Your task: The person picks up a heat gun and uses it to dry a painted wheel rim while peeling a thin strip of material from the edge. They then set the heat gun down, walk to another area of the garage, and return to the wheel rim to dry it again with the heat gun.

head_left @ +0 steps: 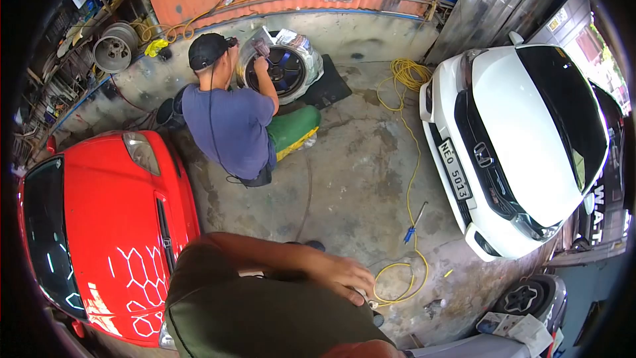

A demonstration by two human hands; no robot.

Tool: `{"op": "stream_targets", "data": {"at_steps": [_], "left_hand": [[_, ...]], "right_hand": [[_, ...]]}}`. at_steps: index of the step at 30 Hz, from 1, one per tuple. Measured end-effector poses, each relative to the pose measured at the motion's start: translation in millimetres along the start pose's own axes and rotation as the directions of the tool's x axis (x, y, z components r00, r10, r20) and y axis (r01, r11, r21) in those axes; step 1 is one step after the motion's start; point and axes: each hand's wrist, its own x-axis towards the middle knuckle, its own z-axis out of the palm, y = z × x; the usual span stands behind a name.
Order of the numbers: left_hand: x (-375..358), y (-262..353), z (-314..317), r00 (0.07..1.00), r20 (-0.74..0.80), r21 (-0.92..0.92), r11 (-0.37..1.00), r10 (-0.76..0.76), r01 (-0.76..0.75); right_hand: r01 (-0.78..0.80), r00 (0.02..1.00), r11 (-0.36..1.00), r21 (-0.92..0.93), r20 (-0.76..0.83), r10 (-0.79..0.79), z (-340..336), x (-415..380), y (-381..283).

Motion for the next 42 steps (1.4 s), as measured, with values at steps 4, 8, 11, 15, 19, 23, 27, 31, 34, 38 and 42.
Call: {"op": "stream_targets", "data": {"at_steps": [4, 8, 11, 15, 19, 23, 27, 31, 34, 38, 42], "left_hand": [[-20, -53, -24, 0.97, 0.082, 0.39, 0.903, -0.228, 0.18], [-89, -142, -95, 0.941, -0.227, 0.566, 0.752, -0.252, 0.338], [-114, -137, -142, 0.722, -0.612, 0.379, 0.682, -0.322, 0.626], [-118, -137, -167, 0.307, -0.946, 0.134, 0.74, -0.101, 0.659], [-122, -161, -162, 0.004, -1.0, 0.002, 0.831, 0.0, 0.557], [-129, -179, -139, -0.15, -0.987, -0.124, 0.879, -0.061, 0.46], [-121, -186, -77, 0.05, -0.954, -0.247, 0.871, -0.295, 0.426], [-57, -92, -3, 0.787, -0.324, -0.482, 0.808, -0.524, 0.34], [-12, -61, 25, 0.949, 0.158, -0.369, 0.875, -0.273, 0.313], [13, -69, 35, 0.912, 0.217, -0.115, 0.919, -0.348, 0.378], [31, -75, 52, 0.916, 0.237, 0.134, 0.944, -0.325, 0.301]], "right_hand": [[0.003, 1.0, 1.0, -0.001, -0.01, -0.003, 0, -3, 0], [0.007, 1.0, 1.0, -0.004, -0.013, -0.007, -1, -7, 3], [-0.004, 1.0, 1.0, 0.008, -0.015, 0.004, 0, -10, 8], [-0.019, 1.0, 1.0, 0.01, -0.016, 0.019, 0, -14, 11], [-0.031, 0.999, 1.0, -0.003, -0.015, 0.031, -3, -15, 11], [-0.044, 0.999, 0.999, -0.017, -0.023, 0.044, -3, -17, 11], [-0.065, 0.998, 0.998, -0.026, -0.029, 0.064, -2, -18, 11], [-0.087, 0.996, 0.996, -0.033, -0.031, 0.086, 0, -19, 10], [-0.102, 0.994, 0.994, -0.038, -0.04, 0.1, -1, -21, 13], [-0.125, 0.991, 0.991, -0.039, -0.047, 0.124, 3, -26, 22], [-0.169, 0.984, 0.985, -0.035, -0.055, 0.167, 9, -34, 34]]}}
